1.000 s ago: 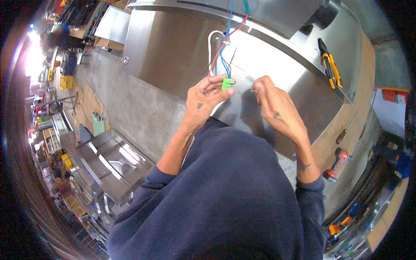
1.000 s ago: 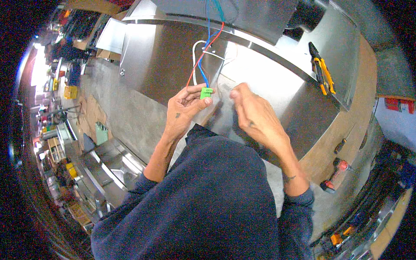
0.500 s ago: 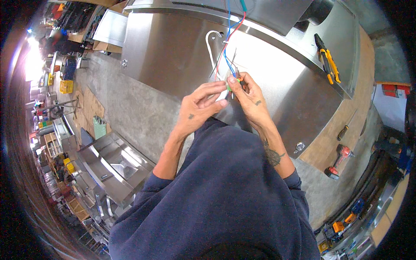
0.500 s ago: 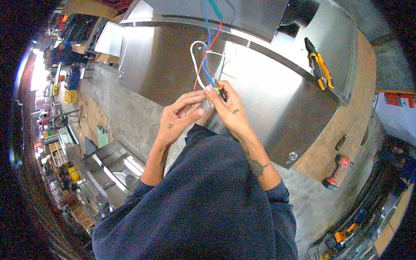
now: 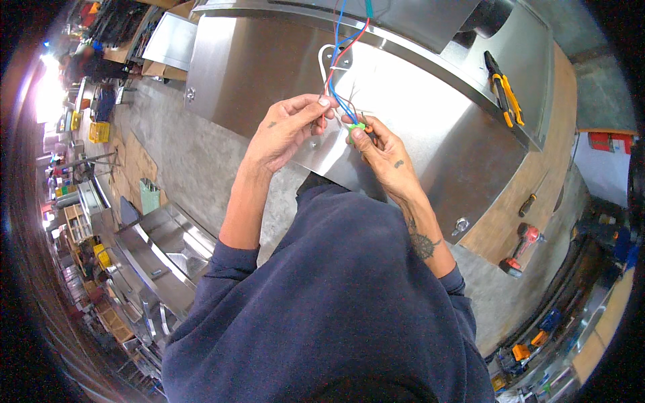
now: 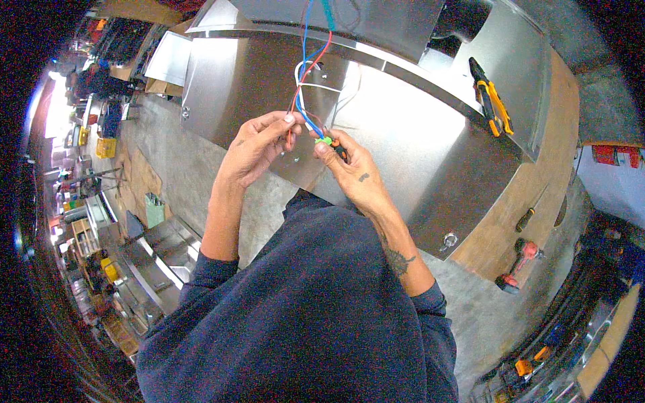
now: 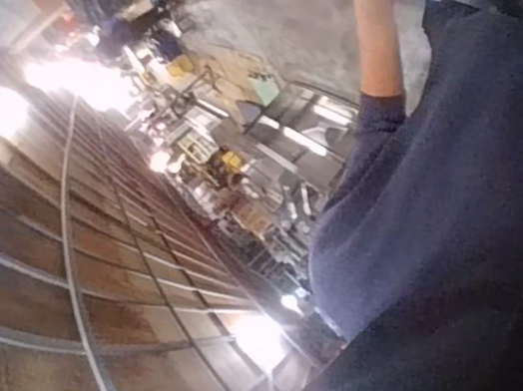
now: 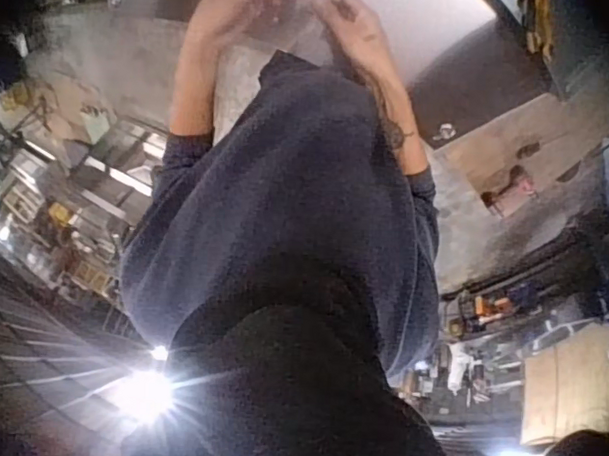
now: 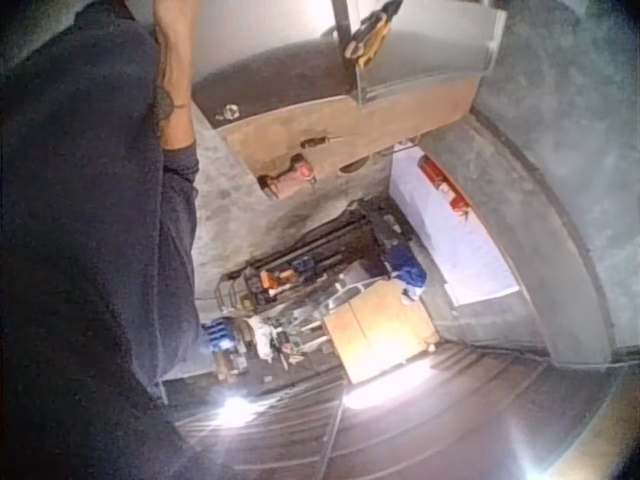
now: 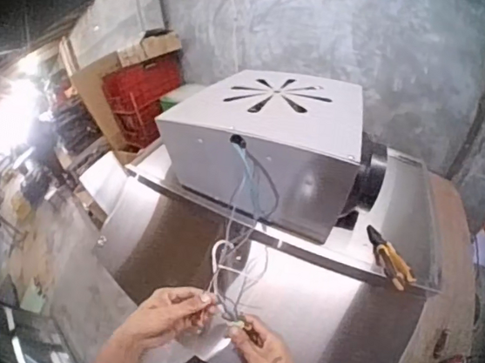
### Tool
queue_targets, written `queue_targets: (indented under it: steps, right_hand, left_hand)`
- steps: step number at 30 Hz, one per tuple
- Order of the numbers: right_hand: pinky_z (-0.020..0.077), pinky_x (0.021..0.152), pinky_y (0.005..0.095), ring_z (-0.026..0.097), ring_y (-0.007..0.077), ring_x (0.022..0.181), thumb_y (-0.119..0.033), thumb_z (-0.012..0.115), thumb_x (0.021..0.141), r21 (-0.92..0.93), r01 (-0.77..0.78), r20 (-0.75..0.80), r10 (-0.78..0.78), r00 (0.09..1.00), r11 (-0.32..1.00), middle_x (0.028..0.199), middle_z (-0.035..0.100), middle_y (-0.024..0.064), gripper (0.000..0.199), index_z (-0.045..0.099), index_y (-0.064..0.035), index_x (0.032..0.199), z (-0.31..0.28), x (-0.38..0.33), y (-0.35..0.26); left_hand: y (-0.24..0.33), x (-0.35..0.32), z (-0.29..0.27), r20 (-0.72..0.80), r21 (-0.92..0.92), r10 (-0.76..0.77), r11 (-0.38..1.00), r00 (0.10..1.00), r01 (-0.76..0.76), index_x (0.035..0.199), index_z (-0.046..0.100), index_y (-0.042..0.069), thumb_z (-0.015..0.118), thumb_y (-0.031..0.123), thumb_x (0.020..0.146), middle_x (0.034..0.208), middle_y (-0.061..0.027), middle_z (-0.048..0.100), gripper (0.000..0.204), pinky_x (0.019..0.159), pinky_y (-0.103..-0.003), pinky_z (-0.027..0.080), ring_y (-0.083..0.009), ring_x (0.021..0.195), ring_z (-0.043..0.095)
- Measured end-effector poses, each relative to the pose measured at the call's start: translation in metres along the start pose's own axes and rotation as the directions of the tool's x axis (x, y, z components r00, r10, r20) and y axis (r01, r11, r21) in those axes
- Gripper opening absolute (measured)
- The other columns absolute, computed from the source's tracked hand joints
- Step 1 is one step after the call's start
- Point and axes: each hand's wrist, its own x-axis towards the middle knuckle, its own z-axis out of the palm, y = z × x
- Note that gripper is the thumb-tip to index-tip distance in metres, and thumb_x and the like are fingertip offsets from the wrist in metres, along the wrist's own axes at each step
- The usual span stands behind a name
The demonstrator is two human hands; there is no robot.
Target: The person strips the ends of several colored wires using pliers and inserts them into a green terminal block connector. They then tighten the terminal screws with a screwdriver to secure the connections.
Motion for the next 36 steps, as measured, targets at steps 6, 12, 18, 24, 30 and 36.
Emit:
queue_targets:
  steps: [6, 12, 18, 24, 30, 36]
  right_hand:
    - [0.0473, 0.092, 0.0265, 0.058, 0.009, 0.103, -0.022, 0.067, 0.107, 0.01, 0.006, 0.05, -0.006, 0.999, 1.0, 0.118, 0.064, 0.0008, 0.041, 0.059, -0.0019, 0.142, -0.005, -0.008, -0.003]
    - [0.045, 0.094, 0.0239, 0.055, 0.0062, 0.105, -0.018, 0.069, 0.106, -0.034, 0.012, 0.05, -0.01, 0.999, 0.999, 0.114, 0.062, -0.0013, 0.045, 0.059, -0.0045, 0.147, -0.009, -0.003, 0.014]
    - [0.0469, 0.086, 0.0233, 0.052, 0.0063, 0.096, -0.019, 0.076, 0.101, 0.018, 0.11, -0.025, -0.109, 0.994, 0.994, 0.112, 0.062, 0.0002, 0.044, 0.06, -0.0031, 0.139, 0.001, -0.001, 0.013]
    - [0.0508, 0.089, 0.0248, 0.057, 0.0075, 0.1, -0.016, 0.079, 0.099, -0.039, 0.046, -0.043, -0.047, 0.998, 0.998, 0.113, 0.062, 0.0018, 0.041, 0.061, -0.0024, 0.133, 0.001, 0.001, 0.013]
    - [0.0491, 0.085, 0.022, 0.057, 0.0054, 0.096, -0.014, 0.081, 0.097, -0.037, 0.048, -0.095, -0.051, 0.994, 0.998, 0.106, 0.064, -0.0015, 0.041, 0.064, -0.0008, 0.132, 0.007, 0.003, -0.006]
    - [0.04, 0.069, 0.0201, 0.045, 0.0028, 0.078, -0.029, 0.077, 0.101, 0.031, 0.096, -0.042, -0.095, 0.995, 0.995, 0.095, 0.062, -0.0049, 0.044, 0.067, -0.0026, 0.135, 0.005, 0.013, -0.038]
  left_hand:
    - [0.011, 0.002, -0.011, 0.1, -0.009, -0.055, 0.998, 0.993, 0.056, 0.124, 0.072, -0.005, 0.07, 0.02, 0.105, 0.096, -0.0033, 0.069, 0.032, 0.076, -0.025, 0.053, -0.0104, 0.084, 0.063]
    - [0.019, -0.002, -0.007, 0.119, 0.051, -0.073, 0.996, 0.99, 0.067, 0.129, 0.068, -0.005, 0.071, 0.015, 0.103, 0.101, -0.0064, 0.072, 0.033, 0.08, -0.025, 0.057, -0.0121, 0.088, 0.069]
    - [0.015, -0.002, -0.006, 0.027, 0.076, -0.043, 0.996, 0.999, 0.041, 0.127, 0.068, -0.003, 0.073, 0.012, 0.101, 0.102, -0.0065, 0.073, 0.03, 0.083, -0.026, 0.06, -0.0128, 0.089, 0.071]
    - [0.013, -0.005, -0.002, -0.038, 0.004, -0.015, 1.0, 0.999, 0.015, 0.123, 0.069, -0.001, 0.072, 0.013, 0.102, 0.104, -0.006, 0.074, 0.025, 0.082, -0.026, 0.061, -0.0121, 0.09, 0.073]
    - [0.016, -0.001, -0.004, -0.075, -0.029, -0.01, 1.0, 0.997, 0.008, 0.122, 0.069, -0.002, 0.072, 0.014, 0.103, 0.105, -0.0067, 0.074, 0.025, 0.084, -0.027, 0.062, -0.0121, 0.09, 0.073]
    - [0.028, 0.008, -0.008, -0.072, -0.146, 0.027, 0.989, 0.997, -0.037, 0.12, 0.072, -0.005, 0.074, 0.016, 0.101, 0.099, -0.0069, 0.074, 0.028, 0.081, -0.024, 0.06, -0.0121, 0.089, 0.071]
